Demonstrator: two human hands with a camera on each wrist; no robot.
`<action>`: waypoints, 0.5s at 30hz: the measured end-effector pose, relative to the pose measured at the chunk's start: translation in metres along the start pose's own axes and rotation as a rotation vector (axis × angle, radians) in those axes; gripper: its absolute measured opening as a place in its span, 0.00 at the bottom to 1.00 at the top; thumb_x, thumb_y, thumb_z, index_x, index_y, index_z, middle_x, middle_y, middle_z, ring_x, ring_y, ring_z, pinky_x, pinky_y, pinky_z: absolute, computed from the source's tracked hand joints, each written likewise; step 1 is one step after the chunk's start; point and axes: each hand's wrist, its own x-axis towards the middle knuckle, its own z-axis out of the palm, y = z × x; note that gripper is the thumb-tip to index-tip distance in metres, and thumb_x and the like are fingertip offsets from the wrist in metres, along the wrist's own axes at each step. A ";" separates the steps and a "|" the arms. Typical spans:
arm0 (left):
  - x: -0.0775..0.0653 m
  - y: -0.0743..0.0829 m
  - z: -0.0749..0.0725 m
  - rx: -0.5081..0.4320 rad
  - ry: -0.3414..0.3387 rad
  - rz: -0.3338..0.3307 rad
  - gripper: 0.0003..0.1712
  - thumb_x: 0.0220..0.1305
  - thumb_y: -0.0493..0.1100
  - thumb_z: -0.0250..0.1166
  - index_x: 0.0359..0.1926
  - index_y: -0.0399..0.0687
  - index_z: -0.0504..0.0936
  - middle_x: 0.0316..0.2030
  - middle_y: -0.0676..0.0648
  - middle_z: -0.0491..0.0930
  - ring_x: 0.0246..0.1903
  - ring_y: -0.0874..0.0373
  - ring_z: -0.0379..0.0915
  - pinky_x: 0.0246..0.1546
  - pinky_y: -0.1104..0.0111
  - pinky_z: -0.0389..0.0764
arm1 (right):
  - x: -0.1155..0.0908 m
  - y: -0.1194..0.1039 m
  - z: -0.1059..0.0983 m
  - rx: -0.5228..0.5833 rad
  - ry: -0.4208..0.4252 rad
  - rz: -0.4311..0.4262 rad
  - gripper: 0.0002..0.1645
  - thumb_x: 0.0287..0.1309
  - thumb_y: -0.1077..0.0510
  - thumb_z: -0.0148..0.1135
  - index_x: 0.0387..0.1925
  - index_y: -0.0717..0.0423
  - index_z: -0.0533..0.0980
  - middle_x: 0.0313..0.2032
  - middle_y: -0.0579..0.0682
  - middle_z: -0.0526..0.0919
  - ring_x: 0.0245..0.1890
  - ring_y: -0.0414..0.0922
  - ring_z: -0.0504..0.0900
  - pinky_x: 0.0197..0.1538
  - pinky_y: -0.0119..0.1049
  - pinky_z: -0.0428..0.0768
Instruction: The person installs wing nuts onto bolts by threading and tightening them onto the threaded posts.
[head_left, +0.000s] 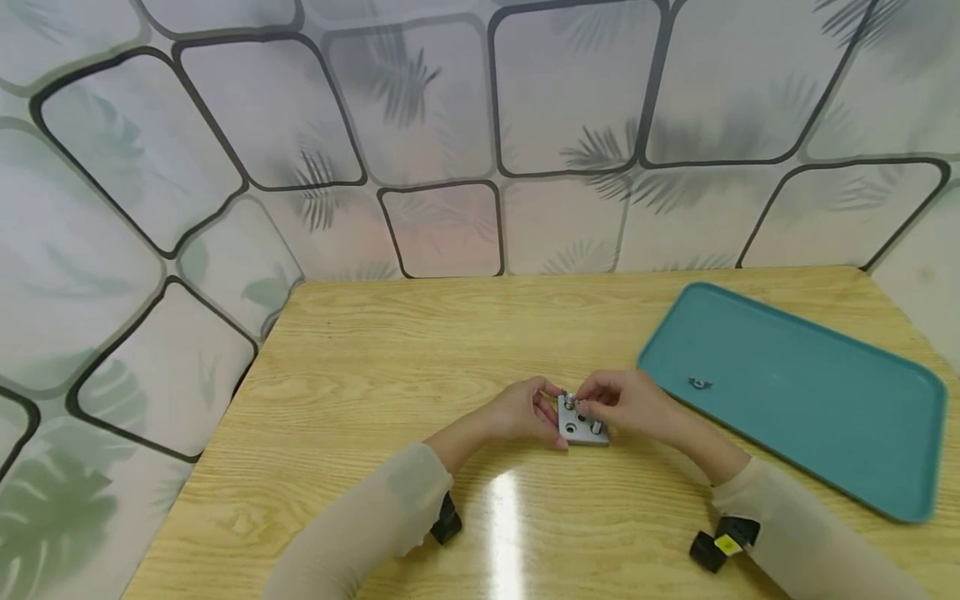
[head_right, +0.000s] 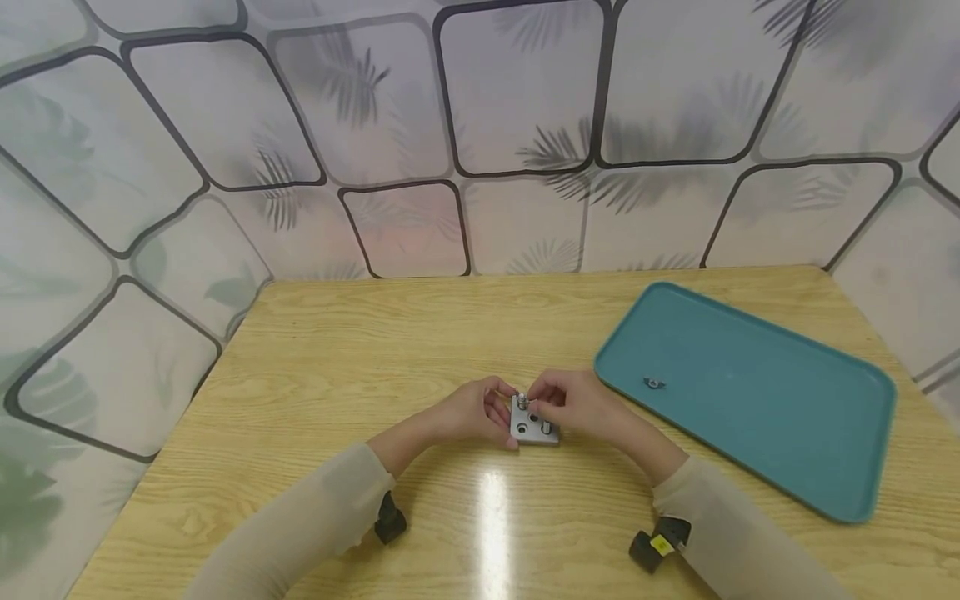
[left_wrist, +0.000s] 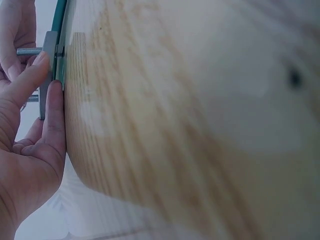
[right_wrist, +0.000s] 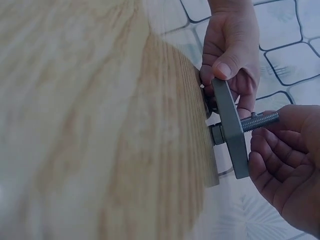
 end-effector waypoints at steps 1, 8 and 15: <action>0.000 0.000 0.000 0.001 -0.001 0.000 0.39 0.42 0.33 0.77 0.57 0.39 0.69 0.33 0.48 0.80 0.33 0.59 0.78 0.36 0.70 0.79 | 0.000 0.000 0.000 0.004 -0.004 -0.001 0.03 0.57 0.62 0.64 0.34 0.55 0.81 0.28 0.44 0.83 0.27 0.34 0.78 0.32 0.31 0.78; 0.000 0.000 0.000 0.005 -0.001 0.004 0.38 0.42 0.33 0.77 0.56 0.40 0.70 0.33 0.48 0.81 0.33 0.59 0.78 0.35 0.71 0.79 | 0.001 -0.001 0.000 0.006 0.024 0.025 0.08 0.55 0.59 0.66 0.36 0.58 0.80 0.28 0.46 0.81 0.27 0.37 0.77 0.30 0.31 0.77; 0.001 -0.001 -0.001 -0.001 -0.005 0.007 0.37 0.42 0.33 0.77 0.55 0.41 0.70 0.33 0.48 0.81 0.33 0.59 0.78 0.35 0.70 0.79 | 0.006 -0.005 0.004 -0.043 0.069 0.065 0.18 0.51 0.54 0.71 0.41 0.60 0.79 0.28 0.45 0.80 0.28 0.39 0.77 0.31 0.31 0.76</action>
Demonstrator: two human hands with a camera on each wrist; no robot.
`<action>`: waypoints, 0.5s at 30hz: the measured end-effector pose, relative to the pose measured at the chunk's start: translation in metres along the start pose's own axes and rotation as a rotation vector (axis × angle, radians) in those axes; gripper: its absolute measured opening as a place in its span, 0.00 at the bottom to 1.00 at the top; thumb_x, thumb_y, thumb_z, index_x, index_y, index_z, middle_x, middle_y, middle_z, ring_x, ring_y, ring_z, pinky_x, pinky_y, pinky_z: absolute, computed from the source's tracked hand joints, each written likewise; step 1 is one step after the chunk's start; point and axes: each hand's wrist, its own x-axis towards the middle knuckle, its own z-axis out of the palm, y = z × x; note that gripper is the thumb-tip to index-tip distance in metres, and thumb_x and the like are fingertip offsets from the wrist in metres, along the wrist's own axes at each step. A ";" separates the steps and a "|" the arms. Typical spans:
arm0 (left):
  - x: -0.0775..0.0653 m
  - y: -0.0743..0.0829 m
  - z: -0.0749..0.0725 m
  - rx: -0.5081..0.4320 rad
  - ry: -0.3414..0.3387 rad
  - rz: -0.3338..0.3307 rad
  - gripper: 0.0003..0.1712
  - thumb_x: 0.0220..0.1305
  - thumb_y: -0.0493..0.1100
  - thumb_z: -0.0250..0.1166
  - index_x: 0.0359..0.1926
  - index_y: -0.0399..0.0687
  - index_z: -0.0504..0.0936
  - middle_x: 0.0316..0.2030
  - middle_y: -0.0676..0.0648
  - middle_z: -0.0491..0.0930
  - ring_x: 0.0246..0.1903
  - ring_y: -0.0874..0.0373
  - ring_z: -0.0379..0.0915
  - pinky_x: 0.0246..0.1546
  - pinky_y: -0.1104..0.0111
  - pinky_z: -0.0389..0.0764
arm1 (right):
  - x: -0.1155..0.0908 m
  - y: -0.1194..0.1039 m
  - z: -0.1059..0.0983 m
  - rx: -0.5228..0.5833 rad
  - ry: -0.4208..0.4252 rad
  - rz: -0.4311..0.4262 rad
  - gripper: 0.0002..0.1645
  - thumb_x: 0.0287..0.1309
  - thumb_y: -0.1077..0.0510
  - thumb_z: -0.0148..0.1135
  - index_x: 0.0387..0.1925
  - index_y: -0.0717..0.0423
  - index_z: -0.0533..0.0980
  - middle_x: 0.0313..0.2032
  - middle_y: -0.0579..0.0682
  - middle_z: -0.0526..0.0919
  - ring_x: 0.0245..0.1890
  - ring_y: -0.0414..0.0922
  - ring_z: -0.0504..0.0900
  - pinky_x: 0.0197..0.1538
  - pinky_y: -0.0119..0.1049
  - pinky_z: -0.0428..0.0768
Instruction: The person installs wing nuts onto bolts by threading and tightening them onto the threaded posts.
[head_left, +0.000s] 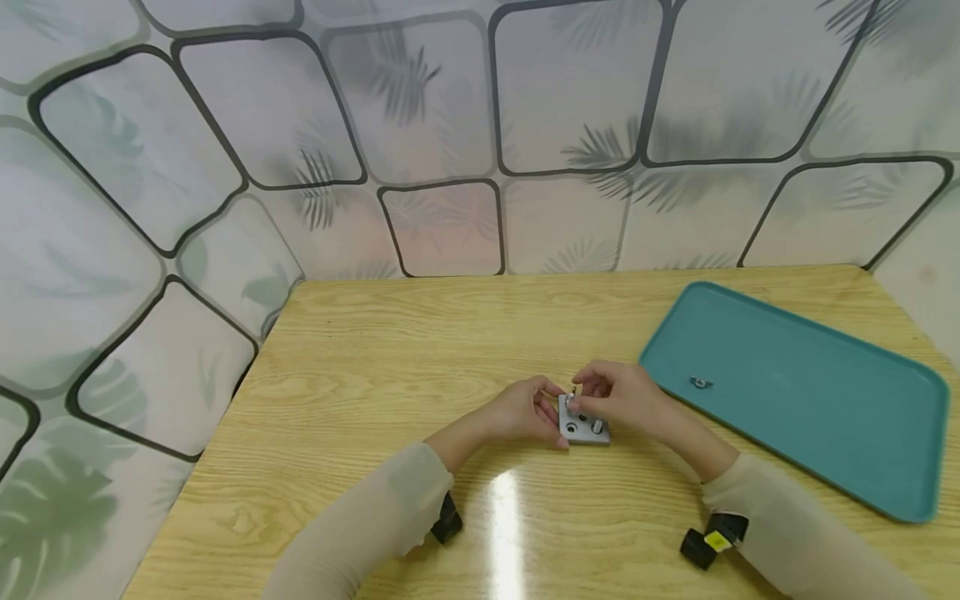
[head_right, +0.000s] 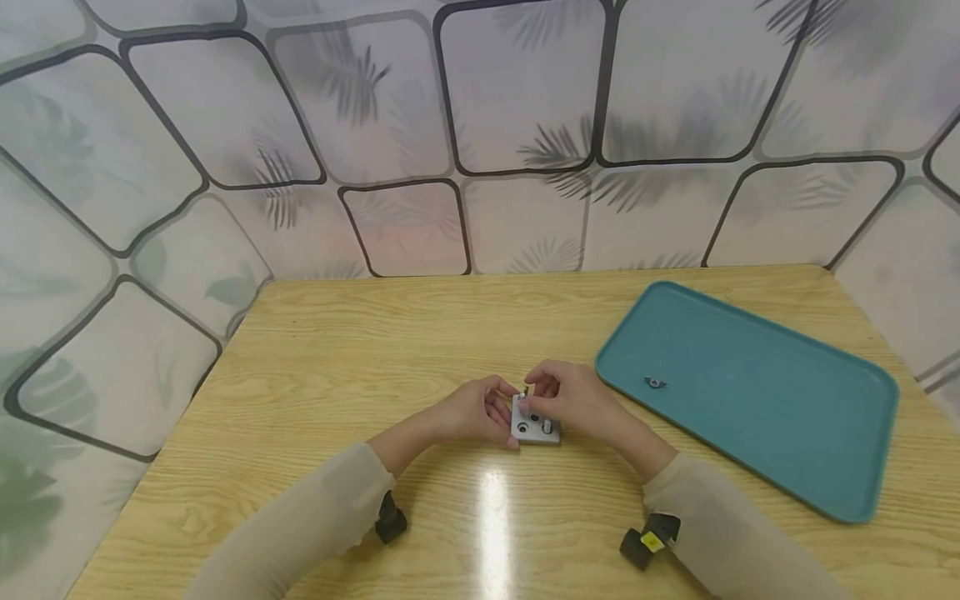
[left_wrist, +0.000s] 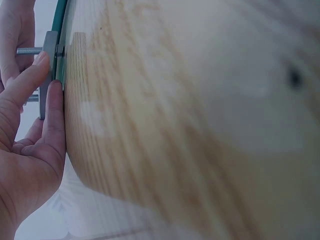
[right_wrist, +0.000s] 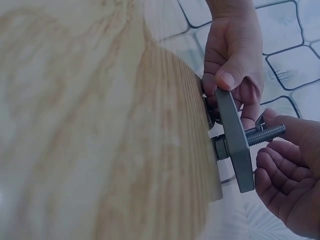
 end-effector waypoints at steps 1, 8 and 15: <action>0.000 0.000 0.000 0.000 0.000 0.000 0.37 0.42 0.33 0.77 0.55 0.41 0.70 0.33 0.48 0.81 0.33 0.59 0.78 0.35 0.70 0.79 | 0.001 -0.001 0.001 -0.001 0.002 0.004 0.19 0.51 0.54 0.71 0.41 0.61 0.79 0.28 0.46 0.80 0.28 0.40 0.77 0.31 0.31 0.76; -0.002 0.001 0.000 0.004 0.000 0.001 0.37 0.42 0.34 0.77 0.55 0.41 0.70 0.33 0.48 0.81 0.33 0.59 0.78 0.35 0.70 0.78 | 0.001 -0.002 0.001 -0.006 -0.010 0.017 0.15 0.52 0.54 0.70 0.38 0.58 0.79 0.27 0.45 0.80 0.27 0.39 0.76 0.29 0.31 0.75; -0.001 0.001 0.000 0.002 0.003 0.004 0.37 0.42 0.33 0.77 0.55 0.40 0.70 0.32 0.48 0.81 0.32 0.59 0.78 0.35 0.71 0.78 | -0.005 0.000 -0.002 0.036 -0.024 -0.036 0.06 0.56 0.57 0.66 0.33 0.57 0.80 0.27 0.45 0.82 0.25 0.36 0.77 0.29 0.30 0.77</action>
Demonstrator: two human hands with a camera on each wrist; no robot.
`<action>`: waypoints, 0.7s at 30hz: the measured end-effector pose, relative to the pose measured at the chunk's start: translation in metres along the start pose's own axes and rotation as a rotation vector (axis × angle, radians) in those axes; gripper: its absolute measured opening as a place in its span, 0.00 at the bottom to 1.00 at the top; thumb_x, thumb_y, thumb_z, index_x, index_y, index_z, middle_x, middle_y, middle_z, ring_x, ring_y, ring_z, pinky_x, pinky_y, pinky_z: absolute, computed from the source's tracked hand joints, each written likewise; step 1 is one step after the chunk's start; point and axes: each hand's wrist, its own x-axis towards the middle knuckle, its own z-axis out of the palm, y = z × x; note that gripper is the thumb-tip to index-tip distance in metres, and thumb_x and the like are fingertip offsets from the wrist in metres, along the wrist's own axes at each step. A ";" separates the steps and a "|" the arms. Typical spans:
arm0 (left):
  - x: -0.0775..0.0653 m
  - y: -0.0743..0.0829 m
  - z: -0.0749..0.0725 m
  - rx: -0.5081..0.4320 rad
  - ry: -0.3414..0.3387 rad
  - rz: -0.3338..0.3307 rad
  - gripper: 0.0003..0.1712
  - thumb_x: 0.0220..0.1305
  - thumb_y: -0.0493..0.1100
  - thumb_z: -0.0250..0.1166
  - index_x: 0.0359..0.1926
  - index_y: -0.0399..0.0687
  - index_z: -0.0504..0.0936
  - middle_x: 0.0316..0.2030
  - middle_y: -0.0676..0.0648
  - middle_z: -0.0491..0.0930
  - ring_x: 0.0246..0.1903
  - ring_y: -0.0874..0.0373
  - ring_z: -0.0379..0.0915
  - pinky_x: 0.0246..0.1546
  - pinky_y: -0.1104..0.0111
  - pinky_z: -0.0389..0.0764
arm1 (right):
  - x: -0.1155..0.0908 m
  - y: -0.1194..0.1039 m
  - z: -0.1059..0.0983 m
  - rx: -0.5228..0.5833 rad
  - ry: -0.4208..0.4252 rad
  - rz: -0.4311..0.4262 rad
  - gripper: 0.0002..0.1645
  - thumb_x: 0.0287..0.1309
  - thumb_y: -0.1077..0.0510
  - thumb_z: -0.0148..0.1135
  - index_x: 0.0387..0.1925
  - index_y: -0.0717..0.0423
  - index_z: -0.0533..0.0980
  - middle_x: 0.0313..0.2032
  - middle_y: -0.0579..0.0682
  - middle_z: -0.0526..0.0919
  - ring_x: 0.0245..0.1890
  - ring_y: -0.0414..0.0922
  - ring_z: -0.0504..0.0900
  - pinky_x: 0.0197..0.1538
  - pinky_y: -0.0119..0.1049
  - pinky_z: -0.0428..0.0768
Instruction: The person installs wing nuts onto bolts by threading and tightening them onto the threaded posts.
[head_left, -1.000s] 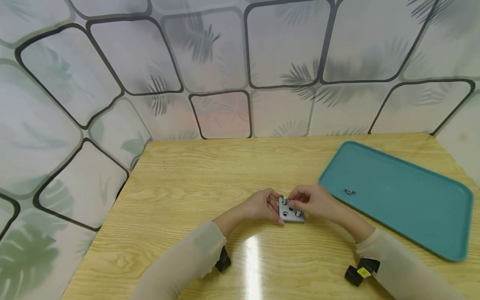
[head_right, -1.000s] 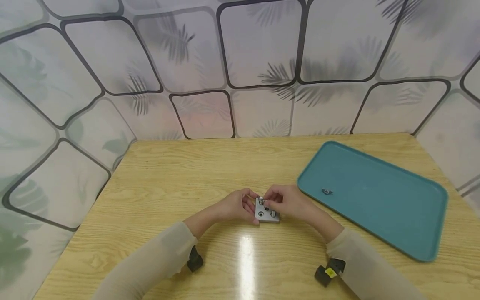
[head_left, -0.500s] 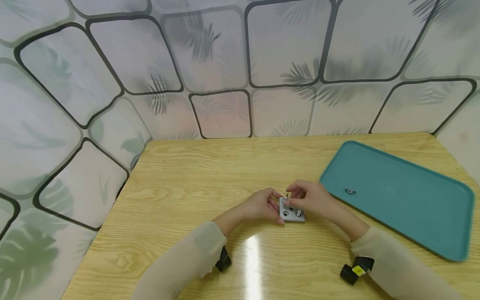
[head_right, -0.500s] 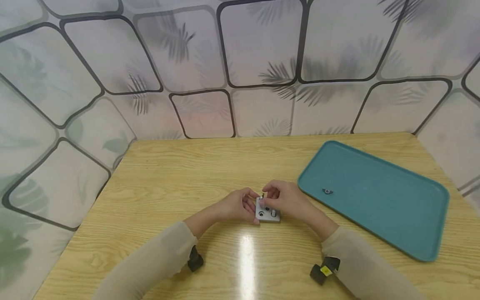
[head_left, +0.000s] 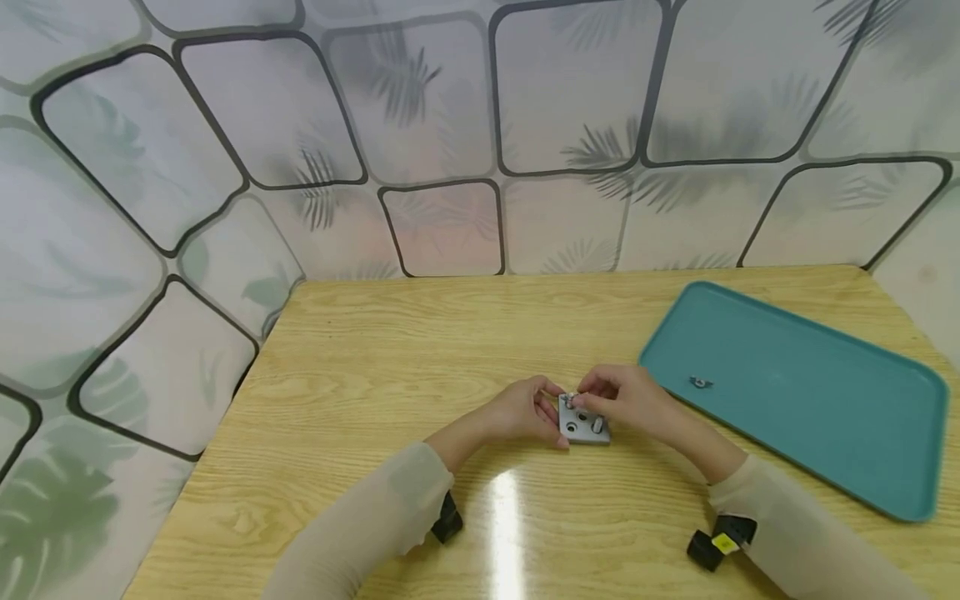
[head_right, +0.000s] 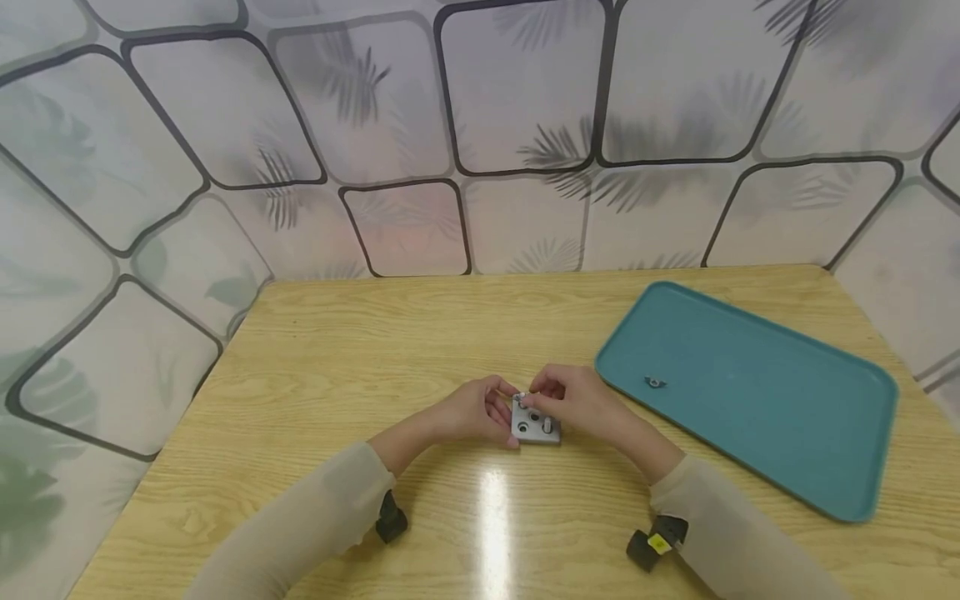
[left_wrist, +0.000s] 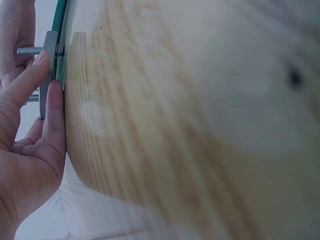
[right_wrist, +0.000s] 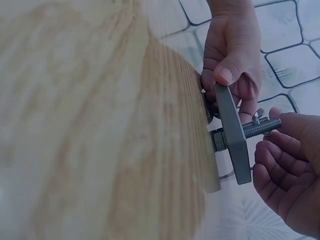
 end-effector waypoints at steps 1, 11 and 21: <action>0.000 0.000 0.000 -0.001 -0.001 0.001 0.37 0.42 0.33 0.77 0.55 0.40 0.70 0.33 0.48 0.81 0.32 0.59 0.78 0.35 0.71 0.79 | -0.001 0.000 0.000 0.001 -0.003 -0.012 0.05 0.57 0.58 0.65 0.33 0.56 0.80 0.27 0.45 0.83 0.25 0.35 0.77 0.29 0.30 0.76; 0.000 0.000 -0.001 -0.002 -0.004 0.001 0.40 0.42 0.33 0.77 0.57 0.40 0.68 0.33 0.48 0.80 0.33 0.58 0.78 0.35 0.70 0.79 | -0.006 0.001 -0.004 0.003 -0.048 -0.040 0.05 0.59 0.59 0.63 0.36 0.58 0.80 0.29 0.46 0.84 0.26 0.34 0.77 0.29 0.30 0.76; 0.000 0.001 -0.001 -0.006 -0.005 0.003 0.38 0.42 0.33 0.77 0.56 0.40 0.69 0.33 0.48 0.81 0.33 0.59 0.78 0.35 0.70 0.79 | 0.002 0.002 -0.002 -0.063 -0.009 -0.009 0.16 0.52 0.54 0.69 0.40 0.60 0.80 0.27 0.45 0.81 0.27 0.36 0.77 0.29 0.30 0.75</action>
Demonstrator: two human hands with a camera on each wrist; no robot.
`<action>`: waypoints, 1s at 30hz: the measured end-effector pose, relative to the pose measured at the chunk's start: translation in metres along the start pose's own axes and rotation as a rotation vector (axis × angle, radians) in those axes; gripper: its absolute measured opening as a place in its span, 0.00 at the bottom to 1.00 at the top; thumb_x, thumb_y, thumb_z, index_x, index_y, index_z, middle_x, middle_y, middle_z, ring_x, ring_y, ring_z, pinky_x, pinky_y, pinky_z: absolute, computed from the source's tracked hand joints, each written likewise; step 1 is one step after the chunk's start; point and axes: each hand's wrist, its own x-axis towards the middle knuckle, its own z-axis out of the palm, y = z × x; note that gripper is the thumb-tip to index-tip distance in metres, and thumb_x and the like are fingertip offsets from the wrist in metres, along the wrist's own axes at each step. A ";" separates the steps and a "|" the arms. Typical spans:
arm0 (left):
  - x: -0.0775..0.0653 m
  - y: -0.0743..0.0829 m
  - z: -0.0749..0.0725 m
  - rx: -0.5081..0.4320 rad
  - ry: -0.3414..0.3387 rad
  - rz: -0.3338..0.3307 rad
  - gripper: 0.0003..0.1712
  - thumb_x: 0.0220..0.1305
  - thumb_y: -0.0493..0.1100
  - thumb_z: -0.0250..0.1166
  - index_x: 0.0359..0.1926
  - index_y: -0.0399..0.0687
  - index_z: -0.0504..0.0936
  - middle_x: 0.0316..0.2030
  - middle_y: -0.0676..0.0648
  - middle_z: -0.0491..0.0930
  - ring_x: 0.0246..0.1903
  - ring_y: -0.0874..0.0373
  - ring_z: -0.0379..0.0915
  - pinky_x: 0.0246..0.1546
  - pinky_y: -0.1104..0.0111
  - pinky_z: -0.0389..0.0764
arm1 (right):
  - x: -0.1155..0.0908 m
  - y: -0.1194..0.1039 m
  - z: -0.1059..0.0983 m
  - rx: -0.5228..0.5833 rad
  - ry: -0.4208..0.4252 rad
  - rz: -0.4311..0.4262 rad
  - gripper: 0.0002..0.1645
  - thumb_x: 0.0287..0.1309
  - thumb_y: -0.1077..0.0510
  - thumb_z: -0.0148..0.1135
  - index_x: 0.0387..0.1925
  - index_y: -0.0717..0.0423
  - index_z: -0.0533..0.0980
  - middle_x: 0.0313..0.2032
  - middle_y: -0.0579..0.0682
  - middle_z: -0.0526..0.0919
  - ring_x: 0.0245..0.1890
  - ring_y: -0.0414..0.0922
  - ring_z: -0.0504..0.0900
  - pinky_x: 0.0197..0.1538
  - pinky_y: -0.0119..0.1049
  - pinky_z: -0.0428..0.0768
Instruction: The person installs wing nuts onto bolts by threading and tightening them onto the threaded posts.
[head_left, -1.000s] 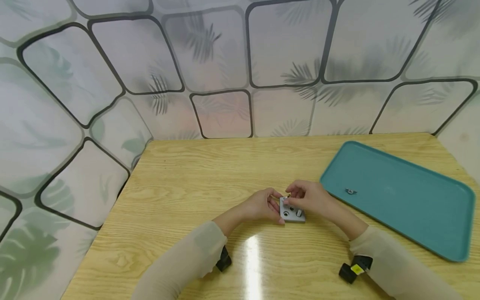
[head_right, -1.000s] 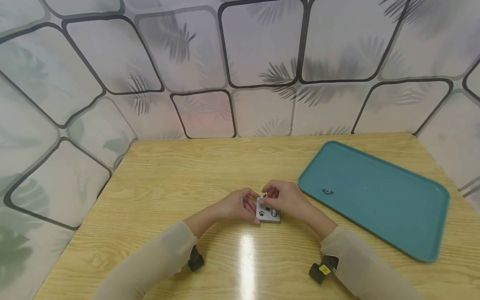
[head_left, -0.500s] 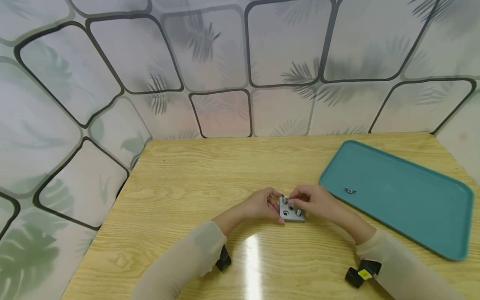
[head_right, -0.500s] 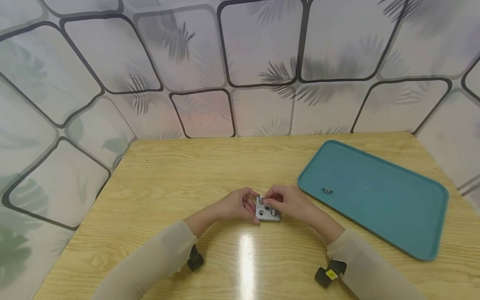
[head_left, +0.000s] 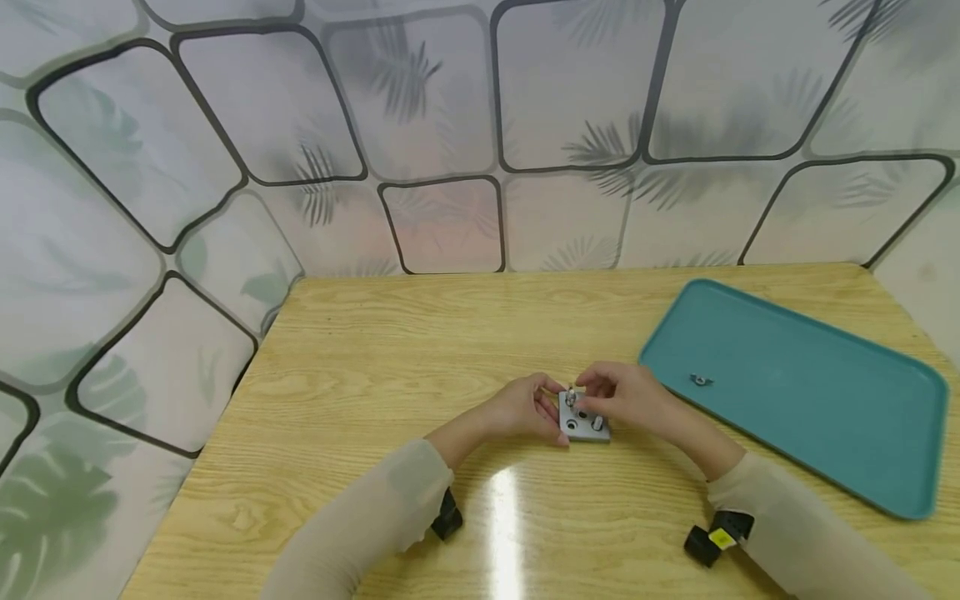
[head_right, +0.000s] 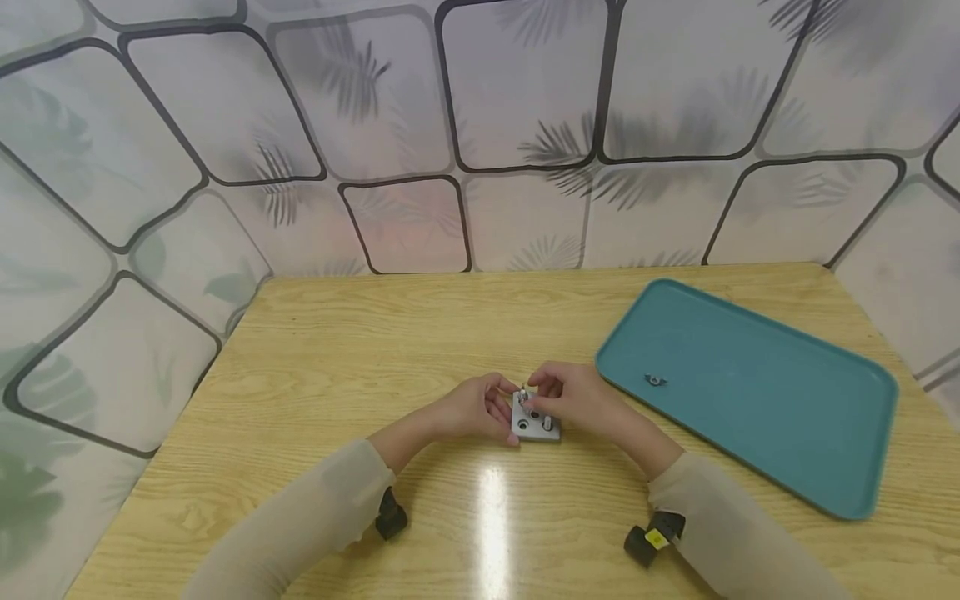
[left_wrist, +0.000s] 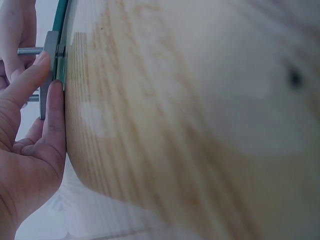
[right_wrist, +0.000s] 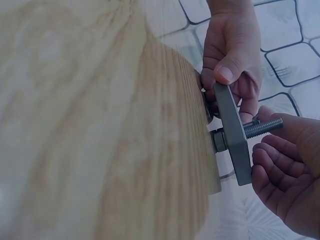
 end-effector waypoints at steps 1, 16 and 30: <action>0.000 0.000 0.000 0.000 -0.002 0.000 0.38 0.42 0.33 0.77 0.56 0.40 0.69 0.33 0.48 0.81 0.33 0.59 0.78 0.35 0.70 0.79 | 0.001 0.000 0.001 0.001 -0.001 0.006 0.17 0.52 0.54 0.70 0.40 0.61 0.80 0.27 0.45 0.81 0.27 0.37 0.77 0.29 0.30 0.76; 0.000 0.000 0.000 -0.015 -0.017 -0.010 0.38 0.43 0.33 0.76 0.56 0.40 0.69 0.34 0.47 0.80 0.33 0.58 0.78 0.35 0.70 0.79 | -0.002 0.001 -0.001 0.038 -0.027 -0.022 0.10 0.53 0.56 0.69 0.35 0.58 0.80 0.25 0.43 0.80 0.25 0.35 0.75 0.29 0.30 0.76; 0.000 0.000 -0.001 0.001 -0.004 -0.005 0.39 0.42 0.33 0.77 0.56 0.40 0.69 0.33 0.48 0.81 0.32 0.59 0.78 0.35 0.70 0.79 | -0.005 0.000 -0.005 0.049 -0.019 -0.088 0.05 0.57 0.64 0.64 0.37 0.60 0.80 0.28 0.47 0.82 0.26 0.33 0.76 0.29 0.30 0.76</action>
